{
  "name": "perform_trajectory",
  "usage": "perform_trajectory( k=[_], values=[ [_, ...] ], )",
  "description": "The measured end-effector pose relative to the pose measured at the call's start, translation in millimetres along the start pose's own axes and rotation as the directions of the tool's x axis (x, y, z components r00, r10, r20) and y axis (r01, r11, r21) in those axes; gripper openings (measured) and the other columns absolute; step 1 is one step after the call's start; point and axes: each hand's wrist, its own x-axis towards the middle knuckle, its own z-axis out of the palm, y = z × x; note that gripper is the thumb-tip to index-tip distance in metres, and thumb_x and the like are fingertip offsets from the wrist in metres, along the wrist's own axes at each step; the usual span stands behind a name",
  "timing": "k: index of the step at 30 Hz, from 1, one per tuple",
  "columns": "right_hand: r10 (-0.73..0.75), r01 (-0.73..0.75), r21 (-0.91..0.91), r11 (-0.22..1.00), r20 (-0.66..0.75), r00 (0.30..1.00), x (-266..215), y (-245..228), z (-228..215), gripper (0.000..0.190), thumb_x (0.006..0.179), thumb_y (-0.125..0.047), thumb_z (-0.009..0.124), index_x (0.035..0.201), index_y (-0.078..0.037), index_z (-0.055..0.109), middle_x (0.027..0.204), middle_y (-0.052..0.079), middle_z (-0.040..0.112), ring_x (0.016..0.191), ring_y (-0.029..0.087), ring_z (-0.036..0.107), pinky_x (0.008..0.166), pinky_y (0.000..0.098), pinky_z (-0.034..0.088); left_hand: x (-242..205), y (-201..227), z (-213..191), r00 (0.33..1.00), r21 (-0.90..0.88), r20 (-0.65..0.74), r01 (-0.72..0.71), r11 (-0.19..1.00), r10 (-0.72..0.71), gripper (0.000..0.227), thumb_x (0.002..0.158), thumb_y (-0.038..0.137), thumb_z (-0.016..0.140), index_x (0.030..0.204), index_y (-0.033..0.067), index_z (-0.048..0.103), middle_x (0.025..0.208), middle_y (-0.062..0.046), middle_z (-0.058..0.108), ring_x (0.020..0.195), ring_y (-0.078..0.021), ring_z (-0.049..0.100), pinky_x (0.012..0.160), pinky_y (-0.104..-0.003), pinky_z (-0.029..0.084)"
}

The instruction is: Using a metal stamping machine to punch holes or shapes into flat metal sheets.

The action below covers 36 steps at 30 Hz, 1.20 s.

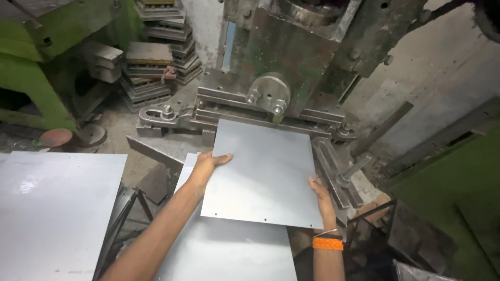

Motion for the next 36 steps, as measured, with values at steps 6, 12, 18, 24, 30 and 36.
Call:
perform_trajectory(
  k=[6, 12, 18, 24, 30, 36],
  values=[
    [-0.179, 0.189, -0.261, 0.947, 0.062, 0.982, -1, 1, -6, 0.066, 0.089, -0.036, 0.073, 0.144, -0.007, 0.051, 0.147, 0.012, 0.047, 0.135, 0.020, 0.041, 0.120, 0.0418, 0.028, -8, 1, 0, 0.998, 0.029, 0.048, -0.041, 0.999, 0.040, 0.062, 0.084, 0.017, 0.077, 0.141, -0.0001, 0.059, 0.121, -0.024, 0.070, 0.101, -0.0357, 0.073, 0.076, -0.045, 0.061],
    [-0.201, 0.198, -0.469, 0.861, 0.045, 0.979, -97, -21, 33, 0.065, 0.087, -0.003, 0.072, 0.146, -0.007, 0.045, 0.142, 0.015, 0.057, 0.123, 0.032, 0.058, 0.101, 0.0436, 0.048, -59, -11, -37, 0.969, 0.251, -0.092, -0.201, 0.947, 0.230, 0.073, 0.081, 0.016, 0.083, 0.143, -0.0043, 0.050, 0.146, -0.030, 0.051, 0.128, -0.0436, 0.058, 0.101, -0.050, 0.053],
    [-0.501, 0.503, -0.592, 0.629, 0.186, 0.845, -149, -14, 110, 0.054, 0.089, -0.004, 0.070, 0.139, -0.006, 0.050, 0.137, 0.016, 0.054, 0.122, 0.030, 0.058, 0.099, 0.0392, 0.051, -66, 43, -162, 0.726, 0.546, -0.407, -0.293, 0.785, 0.554, 0.050, 0.093, 0.013, 0.074, 0.136, 0.0077, 0.050, 0.136, -0.017, 0.056, 0.131, -0.0383, 0.054, 0.107, -0.055, 0.044],
    [-0.237, 0.361, -0.153, 0.920, 0.514, 0.824, -144, 94, 231, 0.046, 0.082, 0.001, 0.068, 0.127, -0.008, 0.059, 0.122, 0.009, 0.067, 0.078, 0.014, 0.065, 0.071, 0.0280, 0.057, -69, 57, -328, 0.441, 0.996, 0.025, 0.064, -0.059, 0.897, 0.071, 0.104, 0.036, 0.051, 0.152, -0.0152, 0.042, 0.159, -0.031, 0.038, 0.150, -0.0443, 0.025, 0.117, -0.062, 0.012],
    [0.554, -0.397, -0.403, 0.825, 0.436, 0.709, -233, 171, 348, 0.078, 0.079, -0.013, 0.066, 0.149, -0.004, 0.032, 0.138, 0.022, 0.051, 0.127, 0.032, 0.054, 0.104, 0.0438, 0.049, -84, -75, -354, 0.743, 0.969, -0.104, 0.225, -0.101, 0.661, 0.090, 0.097, 0.071, 0.022, 0.161, 0.0074, 0.026, 0.169, -0.021, 0.017, 0.158, -0.0400, 0.006, 0.123, -0.060, 0.003],
    [0.570, -0.403, -0.468, 0.787, 0.298, 0.766, -279, 231, 355, 0.057, 0.078, 0.007, 0.054, 0.133, -0.008, 0.052, 0.121, 0.011, 0.065, 0.114, 0.022, 0.064, 0.101, 0.0330, 0.051, -87, -73, -351, 0.762, 0.976, -0.124, 0.208, -0.059, 0.636, 0.090, 0.094, 0.072, 0.027, 0.159, 0.0097, 0.028, 0.169, -0.019, 0.017, 0.158, -0.0391, 0.004, 0.122, -0.062, 0.002]
  ],
)
